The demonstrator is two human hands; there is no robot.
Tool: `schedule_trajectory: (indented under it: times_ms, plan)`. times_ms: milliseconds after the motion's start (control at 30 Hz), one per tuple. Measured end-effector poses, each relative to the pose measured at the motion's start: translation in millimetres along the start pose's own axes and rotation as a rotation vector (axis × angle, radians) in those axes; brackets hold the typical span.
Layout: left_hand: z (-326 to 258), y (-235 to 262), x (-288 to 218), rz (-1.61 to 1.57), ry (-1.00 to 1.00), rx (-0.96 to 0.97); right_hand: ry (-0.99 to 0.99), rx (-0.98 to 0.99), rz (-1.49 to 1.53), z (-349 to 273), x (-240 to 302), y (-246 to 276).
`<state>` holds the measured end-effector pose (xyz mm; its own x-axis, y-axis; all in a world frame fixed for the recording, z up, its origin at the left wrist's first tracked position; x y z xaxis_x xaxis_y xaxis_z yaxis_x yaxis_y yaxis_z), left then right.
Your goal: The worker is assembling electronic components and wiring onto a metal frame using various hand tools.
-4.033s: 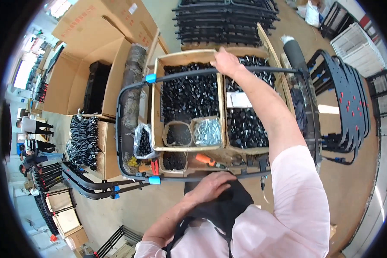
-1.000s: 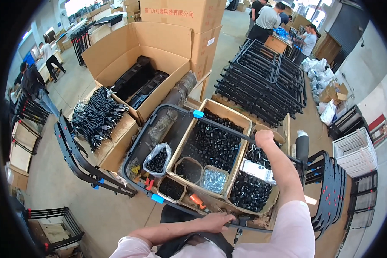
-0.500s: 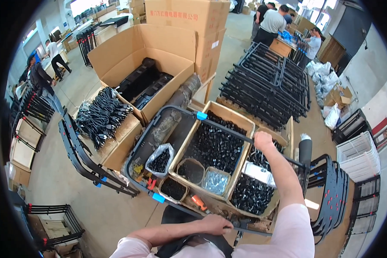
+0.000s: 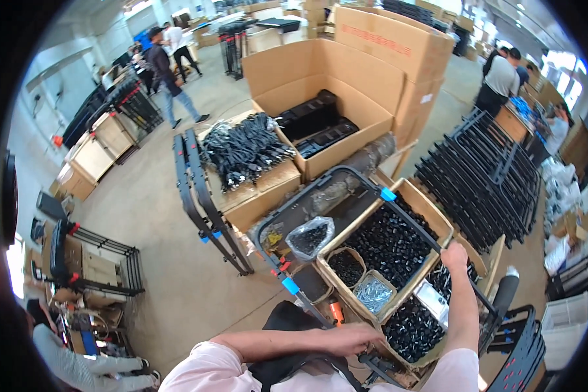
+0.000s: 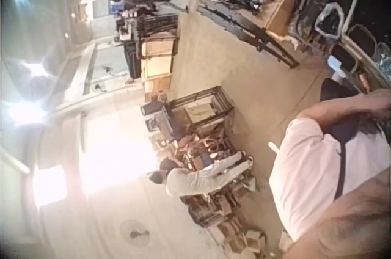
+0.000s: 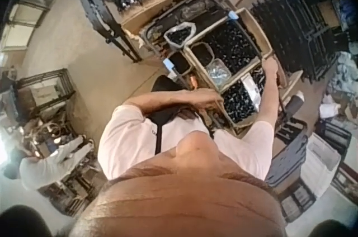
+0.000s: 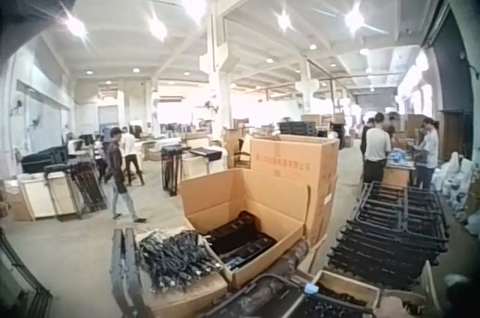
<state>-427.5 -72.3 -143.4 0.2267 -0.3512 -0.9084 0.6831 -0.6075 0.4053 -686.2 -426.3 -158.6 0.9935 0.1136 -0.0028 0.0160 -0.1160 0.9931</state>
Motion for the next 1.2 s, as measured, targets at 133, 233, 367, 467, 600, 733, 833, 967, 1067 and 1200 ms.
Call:
schedule_trajectory:
  times_ms: [133, 233, 367, 467, 600, 733, 833, 967, 1067, 1200]
  plan:
    - [-37, 113, 23, 0.244, 0.198, -0.561, -0.047, -0.124, 0.0, -34, -9, -2]
    - [-99, 234, 78, 0.085, 0.503, -0.978, 0.277, -0.182, -0.096, -110, 61, 1]
    - [-168, 411, 117, 0.16, 0.568, -1.427, 0.432, 0.398, 0.334, -283, 160, 23]
    - [-218, 530, 169, -0.025, 0.793, -1.611, 0.455, 0.492, 0.305, -354, 199, 43]
    - [-243, 600, 164, 0.016, 1.213, -1.708, 0.159, 0.407, 0.856, -389, 179, 4]
    - [-221, 635, 196, 0.048, 1.38, -1.433, -0.088, 0.38, 0.802, -415, 137, -50]
    - [-255, 665, 212, 0.248, 1.51, -1.224, -0.023, 0.442, -0.058, -404, 185, -14]
    - [-244, 676, 218, 0.407, 1.486, -1.043, -0.185, 0.303, -0.076, -395, 230, 43]
    - [-252, 682, 221, 0.383, 1.468, -1.058, -0.13, 0.398, -0.177, -401, 212, 7]
    - [-256, 676, 211, 0.258, 1.364, -1.2, -0.088, 0.437, -0.24, -394, 241, 40]
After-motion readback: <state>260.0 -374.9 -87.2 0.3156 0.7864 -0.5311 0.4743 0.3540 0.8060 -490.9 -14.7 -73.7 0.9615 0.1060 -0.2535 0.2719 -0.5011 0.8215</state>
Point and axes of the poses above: each hand's wrist, its own z-axis towards the middle knuckle, its own y-axis out of the back of the hand, x = y × z, the point moved 6 cm from there along z, towards the middle knuckle, and after that the axes turned 4 degrees about y, right-handed, at the moved point
